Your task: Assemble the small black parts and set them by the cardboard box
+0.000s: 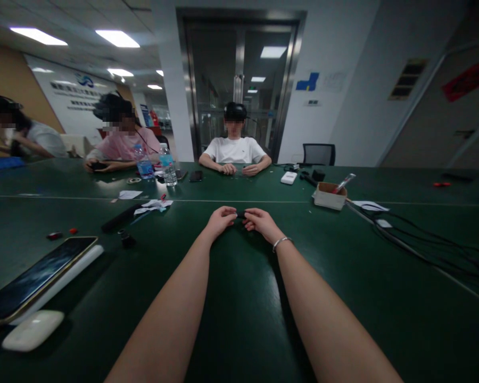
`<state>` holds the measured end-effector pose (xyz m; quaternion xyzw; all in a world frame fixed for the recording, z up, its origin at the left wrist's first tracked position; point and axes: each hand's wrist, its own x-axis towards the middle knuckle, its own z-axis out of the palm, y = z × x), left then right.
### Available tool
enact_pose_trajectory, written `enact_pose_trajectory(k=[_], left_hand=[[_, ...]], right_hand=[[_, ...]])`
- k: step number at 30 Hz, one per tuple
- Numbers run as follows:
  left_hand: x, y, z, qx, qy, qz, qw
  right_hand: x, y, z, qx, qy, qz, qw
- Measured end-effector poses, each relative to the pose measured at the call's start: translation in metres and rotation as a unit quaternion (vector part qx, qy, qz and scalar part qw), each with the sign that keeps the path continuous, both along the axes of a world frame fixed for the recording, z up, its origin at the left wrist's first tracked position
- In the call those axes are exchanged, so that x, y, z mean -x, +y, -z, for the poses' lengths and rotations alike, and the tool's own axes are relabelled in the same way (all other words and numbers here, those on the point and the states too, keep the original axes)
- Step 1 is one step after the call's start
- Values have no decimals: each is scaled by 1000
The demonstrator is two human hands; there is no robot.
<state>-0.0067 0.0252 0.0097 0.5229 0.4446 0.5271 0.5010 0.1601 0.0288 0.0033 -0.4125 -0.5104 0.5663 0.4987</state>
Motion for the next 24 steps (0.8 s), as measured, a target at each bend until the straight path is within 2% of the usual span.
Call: enact_pose_trajectory(k=[11,17,21,24], left_hand=[[1,-3,-1,-35,27,8,999],[2,-1,-1,-19,19,3,1000],[2,0,1,-21,19,28,999],[1,1,1,-28,28,24,999]], right_hand=[[0,0,-1,4,-21,-11,1000],[-2,-3,-2,-39,-1,-27,999],[1,-2,-2,-26,-47,-16,998],[2,-2,-3,-27,-62,-24,997]])
